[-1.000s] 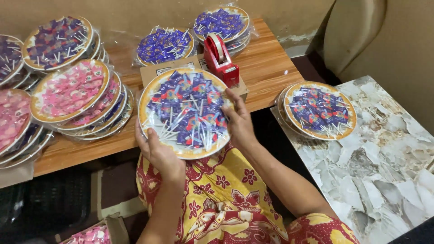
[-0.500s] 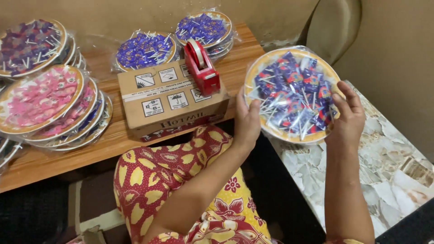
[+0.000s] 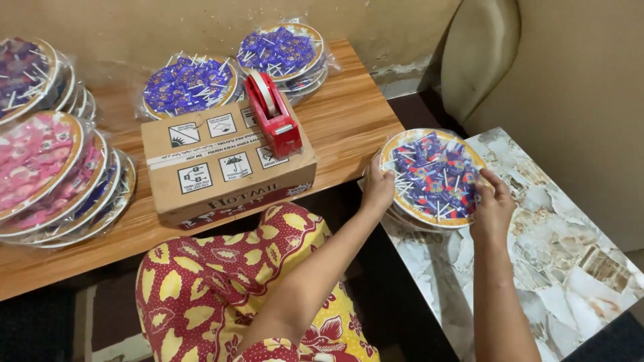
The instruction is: The person wraps a plate of lollipops in plastic film and seals it with a tape dispenser. They then place the wrapped plate onto a stack and repeat the process with another plate.
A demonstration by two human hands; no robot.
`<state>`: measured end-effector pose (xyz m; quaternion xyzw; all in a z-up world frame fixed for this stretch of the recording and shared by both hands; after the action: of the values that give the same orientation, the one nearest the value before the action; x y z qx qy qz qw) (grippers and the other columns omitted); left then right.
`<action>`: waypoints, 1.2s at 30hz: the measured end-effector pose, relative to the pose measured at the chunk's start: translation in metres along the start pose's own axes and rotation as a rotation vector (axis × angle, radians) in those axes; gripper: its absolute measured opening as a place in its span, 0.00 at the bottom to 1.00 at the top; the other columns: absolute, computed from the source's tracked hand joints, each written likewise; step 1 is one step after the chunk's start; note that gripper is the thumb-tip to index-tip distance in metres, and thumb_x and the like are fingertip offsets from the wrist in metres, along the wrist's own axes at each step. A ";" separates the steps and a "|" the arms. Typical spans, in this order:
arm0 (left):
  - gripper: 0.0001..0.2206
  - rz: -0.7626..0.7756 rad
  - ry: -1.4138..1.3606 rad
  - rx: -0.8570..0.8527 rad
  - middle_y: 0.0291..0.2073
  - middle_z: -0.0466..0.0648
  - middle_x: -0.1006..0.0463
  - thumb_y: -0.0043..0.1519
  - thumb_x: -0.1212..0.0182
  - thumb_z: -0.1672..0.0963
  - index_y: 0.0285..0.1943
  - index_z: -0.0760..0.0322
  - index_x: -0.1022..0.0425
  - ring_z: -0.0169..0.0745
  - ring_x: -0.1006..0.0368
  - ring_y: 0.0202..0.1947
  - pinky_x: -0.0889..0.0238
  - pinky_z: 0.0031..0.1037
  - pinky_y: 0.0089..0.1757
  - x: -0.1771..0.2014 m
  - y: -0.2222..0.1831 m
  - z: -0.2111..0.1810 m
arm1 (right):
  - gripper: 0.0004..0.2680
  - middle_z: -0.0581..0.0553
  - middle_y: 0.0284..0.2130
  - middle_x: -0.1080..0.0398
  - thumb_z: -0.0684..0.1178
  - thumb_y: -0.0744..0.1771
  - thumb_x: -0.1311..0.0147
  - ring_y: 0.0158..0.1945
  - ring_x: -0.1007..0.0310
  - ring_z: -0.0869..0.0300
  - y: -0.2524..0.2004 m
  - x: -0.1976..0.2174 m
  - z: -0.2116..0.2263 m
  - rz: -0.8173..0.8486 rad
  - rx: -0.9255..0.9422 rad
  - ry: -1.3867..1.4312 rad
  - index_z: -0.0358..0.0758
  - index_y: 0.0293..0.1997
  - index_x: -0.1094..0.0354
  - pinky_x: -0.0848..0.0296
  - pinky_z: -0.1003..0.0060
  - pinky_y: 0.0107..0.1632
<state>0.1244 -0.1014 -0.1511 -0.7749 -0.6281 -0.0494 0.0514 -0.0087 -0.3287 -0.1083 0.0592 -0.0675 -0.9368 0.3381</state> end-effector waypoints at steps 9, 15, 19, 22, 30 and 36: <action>0.36 0.046 -0.221 0.032 0.74 0.66 0.46 0.61 0.42 0.50 0.79 0.61 0.48 0.62 0.52 0.75 0.60 0.44 0.70 0.030 -0.004 -0.013 | 0.17 0.18 0.66 0.53 0.39 0.70 0.44 0.68 0.45 0.28 -0.031 -0.011 0.024 0.002 0.174 -0.171 0.33 0.68 0.40 0.39 0.38 0.66; 0.31 0.147 -0.353 0.129 0.76 0.64 0.50 0.69 0.59 0.46 0.81 0.58 0.53 0.60 0.57 0.77 0.67 0.46 0.71 0.032 -0.027 -0.050 | 0.22 0.17 0.66 0.48 0.43 0.72 0.44 0.66 0.38 0.29 -0.024 -0.009 -0.007 -0.014 -0.068 0.183 0.37 0.75 0.53 0.32 0.36 0.61; 0.30 0.152 -0.285 0.127 0.77 0.61 0.49 0.70 0.64 0.44 0.82 0.51 0.54 0.59 0.59 0.77 0.86 0.48 0.69 0.022 -0.027 -0.045 | 0.22 0.17 0.64 0.44 0.41 0.72 0.45 0.63 0.34 0.32 -0.002 0.004 -0.033 0.020 -0.046 0.219 0.35 0.74 0.53 0.28 0.40 0.59; 0.28 0.189 -0.438 0.067 0.77 0.63 0.52 0.71 0.62 0.49 0.80 0.60 0.53 0.60 0.58 0.76 0.67 0.48 0.70 0.011 -0.037 -0.056 | 0.21 0.17 0.62 0.41 0.41 0.72 0.45 0.61 0.32 0.33 0.011 0.020 -0.038 -0.005 -0.049 0.204 0.35 0.73 0.50 0.28 0.39 0.57; 0.29 0.399 -0.343 0.194 0.79 0.49 0.56 0.68 0.64 0.52 0.81 0.44 0.62 0.49 0.56 0.76 0.55 0.47 0.67 -0.081 -0.008 -0.036 | 0.20 0.43 0.54 0.28 0.42 0.69 0.52 0.46 0.25 0.69 0.069 0.074 -0.017 0.041 -0.200 0.055 0.36 0.72 0.43 0.27 0.82 0.41; 0.29 0.495 -0.317 0.322 0.78 0.50 0.53 0.68 0.64 0.50 0.81 0.48 0.61 0.49 0.60 0.77 0.61 0.51 0.69 -0.138 -0.005 -0.025 | 0.22 0.36 0.61 0.33 0.44 0.70 0.53 0.51 0.24 0.67 0.103 0.111 -0.019 0.113 -0.172 -0.004 0.32 0.75 0.50 0.25 0.82 0.43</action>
<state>0.0907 -0.2373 -0.1455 -0.8839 -0.4206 0.1857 0.0851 -0.0263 -0.4797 -0.1172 0.0243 0.0096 -0.9187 0.3940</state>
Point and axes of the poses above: each hand's wrist, its own y-axis towards the middle knuckle, its own x-axis out of the back of the hand, z = x × y, the point moved 6 cm from there along y, towards the middle knuckle
